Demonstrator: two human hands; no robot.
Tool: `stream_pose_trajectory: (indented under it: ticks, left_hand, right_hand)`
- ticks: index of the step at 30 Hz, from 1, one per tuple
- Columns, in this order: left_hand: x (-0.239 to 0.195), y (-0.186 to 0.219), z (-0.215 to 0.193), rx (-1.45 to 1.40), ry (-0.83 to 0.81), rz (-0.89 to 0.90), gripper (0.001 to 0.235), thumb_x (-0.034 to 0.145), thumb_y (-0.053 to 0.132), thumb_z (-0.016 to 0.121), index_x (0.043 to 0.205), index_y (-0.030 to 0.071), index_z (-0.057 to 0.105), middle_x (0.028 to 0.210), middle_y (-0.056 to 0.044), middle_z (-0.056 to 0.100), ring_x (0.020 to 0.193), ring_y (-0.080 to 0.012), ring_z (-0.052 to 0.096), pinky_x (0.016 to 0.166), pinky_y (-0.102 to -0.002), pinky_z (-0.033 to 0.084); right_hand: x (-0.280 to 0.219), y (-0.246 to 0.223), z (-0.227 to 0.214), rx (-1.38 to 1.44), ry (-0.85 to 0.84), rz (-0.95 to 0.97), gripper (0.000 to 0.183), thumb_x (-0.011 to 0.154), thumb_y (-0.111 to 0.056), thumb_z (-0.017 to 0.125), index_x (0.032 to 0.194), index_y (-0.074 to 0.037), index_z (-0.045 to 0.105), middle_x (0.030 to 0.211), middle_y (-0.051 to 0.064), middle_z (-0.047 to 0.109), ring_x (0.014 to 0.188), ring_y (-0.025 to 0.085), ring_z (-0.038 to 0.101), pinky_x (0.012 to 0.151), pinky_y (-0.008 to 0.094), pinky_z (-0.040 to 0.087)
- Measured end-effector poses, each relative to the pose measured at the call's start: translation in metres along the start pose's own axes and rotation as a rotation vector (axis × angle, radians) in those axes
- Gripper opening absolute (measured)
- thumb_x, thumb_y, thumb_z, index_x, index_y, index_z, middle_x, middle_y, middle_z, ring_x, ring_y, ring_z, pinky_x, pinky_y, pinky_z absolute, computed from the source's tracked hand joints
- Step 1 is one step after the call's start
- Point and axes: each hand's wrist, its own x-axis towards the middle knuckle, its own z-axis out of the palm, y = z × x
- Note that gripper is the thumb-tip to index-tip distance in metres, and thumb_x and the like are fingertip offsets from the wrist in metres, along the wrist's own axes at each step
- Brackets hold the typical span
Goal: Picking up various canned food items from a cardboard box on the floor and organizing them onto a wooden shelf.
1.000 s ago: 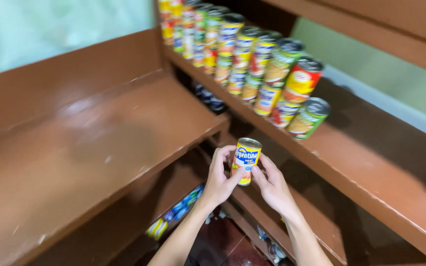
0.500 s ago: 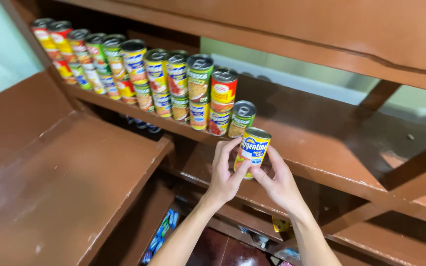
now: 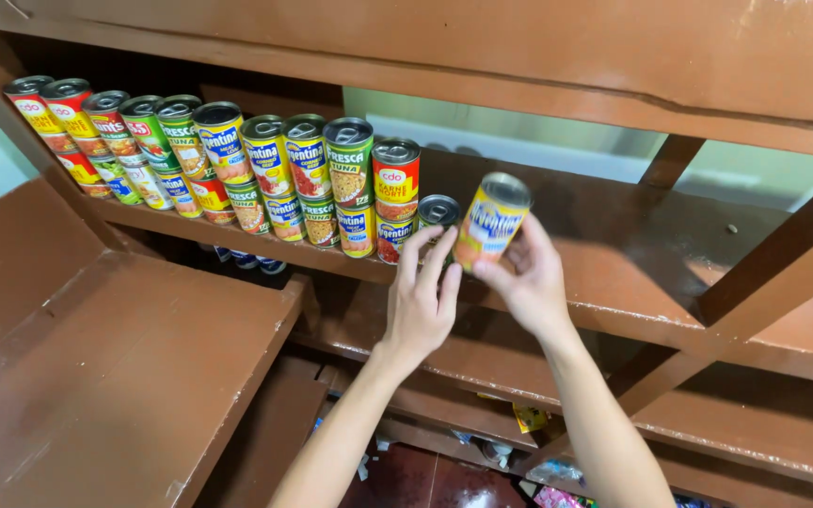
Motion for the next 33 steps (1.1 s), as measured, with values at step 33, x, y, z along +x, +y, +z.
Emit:
stream_pose_trajectory:
  ticks: [33]
  left_hand:
    - [-0.003,-0.028,-0.01,0.184,0.006,0.062,0.057,0.097,0.011,0.063,0.15,-0.001,0.044,0.156,-0.02,0.043,0.136,-0.0402,0.052,0.108,-0.046,0.05]
  right_hand:
    - [0.049,0.051,0.045,-0.007,0.076,-0.137,0.066,0.096,0.0,0.07,0.154,0.002,0.038,0.149,0.018,0.055,0.136,0.023,0.056,0.114,0.038,0.049]
